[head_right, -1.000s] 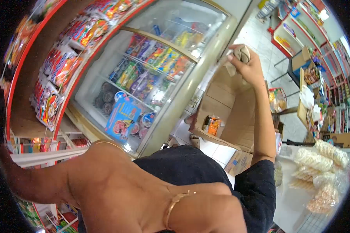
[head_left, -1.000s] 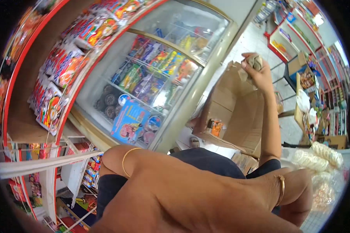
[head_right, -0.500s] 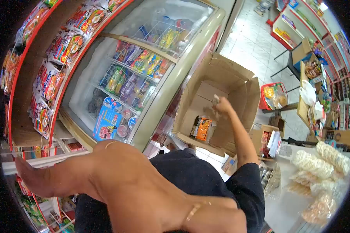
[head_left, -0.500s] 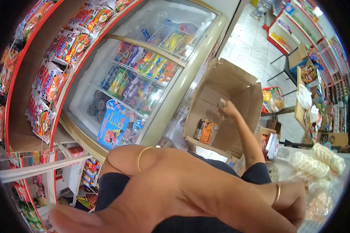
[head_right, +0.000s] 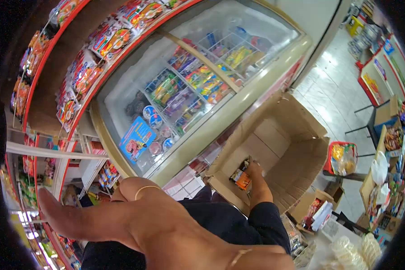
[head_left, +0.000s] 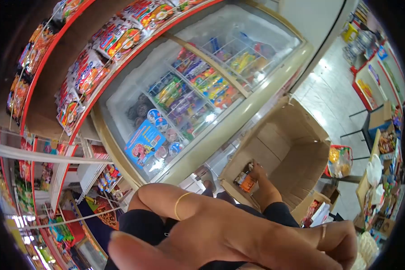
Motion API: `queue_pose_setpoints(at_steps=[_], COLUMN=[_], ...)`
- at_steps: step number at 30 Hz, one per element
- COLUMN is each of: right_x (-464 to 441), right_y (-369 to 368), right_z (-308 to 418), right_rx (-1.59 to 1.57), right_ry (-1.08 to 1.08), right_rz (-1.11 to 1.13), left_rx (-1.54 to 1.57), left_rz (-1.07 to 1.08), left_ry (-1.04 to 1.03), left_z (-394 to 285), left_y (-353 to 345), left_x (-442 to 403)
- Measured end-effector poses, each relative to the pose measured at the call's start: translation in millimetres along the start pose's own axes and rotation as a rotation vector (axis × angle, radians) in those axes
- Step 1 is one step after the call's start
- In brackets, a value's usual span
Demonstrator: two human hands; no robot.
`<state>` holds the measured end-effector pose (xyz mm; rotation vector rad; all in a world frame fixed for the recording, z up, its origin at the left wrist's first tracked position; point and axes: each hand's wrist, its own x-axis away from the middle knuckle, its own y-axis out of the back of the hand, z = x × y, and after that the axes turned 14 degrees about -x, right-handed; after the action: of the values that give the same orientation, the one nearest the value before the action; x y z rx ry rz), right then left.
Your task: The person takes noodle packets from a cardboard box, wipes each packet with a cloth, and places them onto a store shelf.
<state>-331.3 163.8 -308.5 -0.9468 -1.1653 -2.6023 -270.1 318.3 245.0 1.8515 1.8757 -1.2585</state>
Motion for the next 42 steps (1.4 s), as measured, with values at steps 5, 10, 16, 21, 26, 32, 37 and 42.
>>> queue_pose_setpoints(at_steps=[5, 10, 16, 21, 26, 32, 37, 42], right_x=[11, 2, 25, 79, 163, 244, 237, 259], right_y=[19, 37, 91, 178, 277, 300, 270, 258], right_z=[22, 28, 54, 94, 125, 177, 188, 177], right_rx=[0.076, 0.116, -0.007, 0.028, -0.567, -1.248, -1.684, -1.453], right_ry=[-0.170, -0.272, -0.228, 0.056, 0.381, 0.532, 0.568, 0.617], right_rz=[0.121, 0.318, 0.260, 0.197, 0.070, 0.085, 0.151, -0.096], left_rx=[-0.072, -0.107, -0.019, -0.530, -0.699, -0.738, -0.289, -0.472], left_rz=[-0.017, 0.008, -0.095, -0.685, -1.034, -0.805, -0.965, -0.974], left_ry=[0.043, 0.071, 0.016, 0.503, 0.784, 0.452, 0.136, 0.267], left_z=[13, 15, 3, 20, 81, 114, 107, 116], left_y=[11, 10, -8, 64, 85, 99, 74, 70], left_x=[-9, -16, 2, 101, 206, 197, 168, 172])
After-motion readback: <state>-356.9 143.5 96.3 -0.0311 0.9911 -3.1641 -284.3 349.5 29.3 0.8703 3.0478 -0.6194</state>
